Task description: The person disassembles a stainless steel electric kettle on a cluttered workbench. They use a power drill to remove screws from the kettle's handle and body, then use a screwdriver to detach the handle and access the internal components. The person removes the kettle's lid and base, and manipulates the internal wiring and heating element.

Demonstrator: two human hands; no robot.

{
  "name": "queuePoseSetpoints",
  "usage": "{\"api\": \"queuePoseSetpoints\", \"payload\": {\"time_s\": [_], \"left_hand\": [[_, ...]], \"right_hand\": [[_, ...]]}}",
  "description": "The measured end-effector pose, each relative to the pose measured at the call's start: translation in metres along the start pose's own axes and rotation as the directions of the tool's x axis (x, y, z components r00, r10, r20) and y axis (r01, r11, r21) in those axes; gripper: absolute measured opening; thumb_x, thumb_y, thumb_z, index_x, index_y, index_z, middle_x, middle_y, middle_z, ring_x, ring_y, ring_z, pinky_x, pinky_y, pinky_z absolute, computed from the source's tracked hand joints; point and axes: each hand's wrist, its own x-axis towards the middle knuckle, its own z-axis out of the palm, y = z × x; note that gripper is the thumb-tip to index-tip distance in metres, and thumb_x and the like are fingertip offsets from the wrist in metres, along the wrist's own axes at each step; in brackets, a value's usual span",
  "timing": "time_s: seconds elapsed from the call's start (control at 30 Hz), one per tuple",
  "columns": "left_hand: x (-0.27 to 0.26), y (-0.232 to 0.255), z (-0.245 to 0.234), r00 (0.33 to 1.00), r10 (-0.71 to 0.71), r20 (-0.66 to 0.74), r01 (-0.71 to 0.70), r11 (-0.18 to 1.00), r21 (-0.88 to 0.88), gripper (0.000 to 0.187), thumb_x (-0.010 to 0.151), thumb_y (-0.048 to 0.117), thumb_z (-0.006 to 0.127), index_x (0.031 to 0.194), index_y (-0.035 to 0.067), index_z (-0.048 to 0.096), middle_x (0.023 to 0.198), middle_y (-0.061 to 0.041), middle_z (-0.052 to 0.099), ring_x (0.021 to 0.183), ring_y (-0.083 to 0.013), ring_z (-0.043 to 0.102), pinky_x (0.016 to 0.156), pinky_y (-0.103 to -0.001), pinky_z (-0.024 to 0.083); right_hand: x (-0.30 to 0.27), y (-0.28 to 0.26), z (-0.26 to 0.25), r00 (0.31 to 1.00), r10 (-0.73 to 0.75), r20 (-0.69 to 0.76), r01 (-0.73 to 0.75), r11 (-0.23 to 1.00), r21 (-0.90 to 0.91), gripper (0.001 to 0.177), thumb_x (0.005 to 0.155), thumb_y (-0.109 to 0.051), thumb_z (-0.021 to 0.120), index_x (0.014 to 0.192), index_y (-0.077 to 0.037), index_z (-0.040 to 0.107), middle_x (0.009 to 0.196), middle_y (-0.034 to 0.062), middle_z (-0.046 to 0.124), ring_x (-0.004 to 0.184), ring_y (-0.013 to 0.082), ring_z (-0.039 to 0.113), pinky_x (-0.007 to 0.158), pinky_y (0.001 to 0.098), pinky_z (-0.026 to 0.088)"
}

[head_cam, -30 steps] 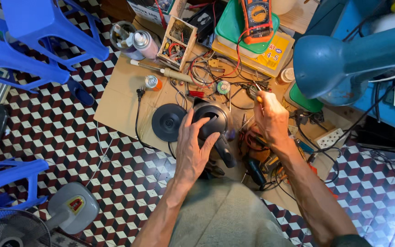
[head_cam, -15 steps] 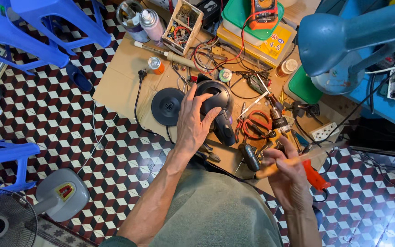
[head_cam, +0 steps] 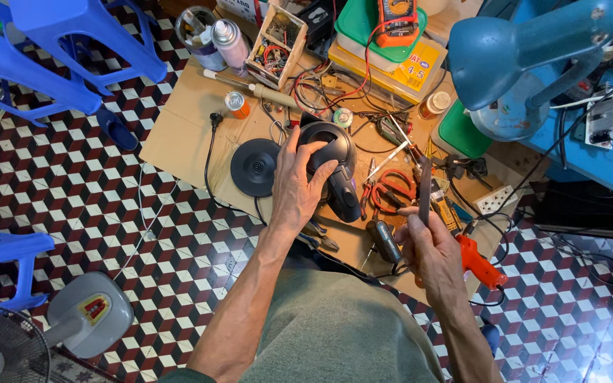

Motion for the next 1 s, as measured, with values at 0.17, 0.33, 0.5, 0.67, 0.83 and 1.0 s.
{"api": "queuePoseSetpoints", "payload": {"time_s": [0.17,0.33,0.5,0.67,0.83,1.0], "left_hand": [[0.002,0.008,-0.003,0.999,0.032,-0.031,-0.032,0.999,-0.002,0.039,0.098,0.035,0.072,0.130,0.014,0.061,0.160,-0.025,0.036,0.143,-0.0420,0.045,0.115,-0.052,0.041],[0.001,0.022,-0.006,0.985,0.149,-0.083,-0.146,0.989,0.036,0.039,0.099,0.028,0.073,0.131,0.011,0.060,0.161,-0.027,0.035,0.144,-0.0443,0.046,0.114,-0.049,0.044],[-0.001,0.021,-0.008,0.992,0.109,-0.066,-0.108,0.994,0.018,0.047,0.101,0.030,0.072,0.140,0.011,0.055,0.163,-0.029,0.034,0.144,-0.0431,0.047,0.115,-0.048,0.044],[0.000,0.010,-0.007,1.000,-0.007,0.022,0.010,0.992,-0.127,0.079,0.102,0.038,0.071,0.163,0.008,0.030,0.170,-0.033,0.022,0.158,-0.0465,0.028,0.127,-0.052,0.030],[0.004,0.010,-0.019,0.976,0.088,0.198,-0.091,0.996,0.009,0.110,0.078,0.051,0.089,0.162,0.012,0.029,0.169,-0.031,0.012,0.158,-0.0479,0.013,0.127,-0.057,0.019],[0.022,0.008,-0.026,0.942,0.123,0.312,-0.140,0.990,0.033,0.126,0.061,0.056,0.096,0.160,0.016,0.029,0.168,-0.027,0.007,0.156,-0.0479,0.013,0.126,-0.057,0.019]], "right_hand": [[0.004,0.007,0.007,0.999,0.051,0.006,-0.051,0.993,-0.107,0.041,0.099,-0.040,0.055,0.121,-0.010,0.070,0.062,-0.0012,0.047,0.049,0.0085,0.040,0.043,0.0254,0.029],[0.021,0.017,0.042,0.995,-0.020,0.102,0.030,0.994,-0.101,0.050,0.089,-0.036,0.069,0.132,-0.010,0.064,0.065,-0.0042,0.046,0.056,0.0063,0.043,0.049,0.0238,0.033],[0.027,0.028,0.038,0.998,-0.018,0.066,0.017,1.000,0.022,0.042,0.103,-0.035,0.052,0.132,-0.007,0.065,0.084,-0.0044,0.063,0.055,0.0071,0.044,0.050,0.0240,0.039],[0.017,0.025,0.013,0.997,-0.058,0.058,0.067,0.983,-0.173,0.038,0.105,-0.030,0.050,0.136,-0.013,0.064,0.083,0.0022,0.070,0.060,0.0067,0.055,0.053,0.0256,0.046],[0.002,0.003,0.010,0.997,-0.042,0.070,0.071,0.868,-0.491,0.042,0.102,-0.029,0.050,0.143,-0.026,0.059,0.075,0.0050,0.071,0.056,0.0125,0.059,0.052,0.0332,0.050],[0.008,-0.001,0.015,0.916,-0.357,0.184,0.390,0.681,-0.620,0.034,0.104,-0.023,0.054,0.138,-0.020,0.060,0.084,0.0095,0.074,0.072,0.0208,0.073,0.065,0.0365,0.059]]}}
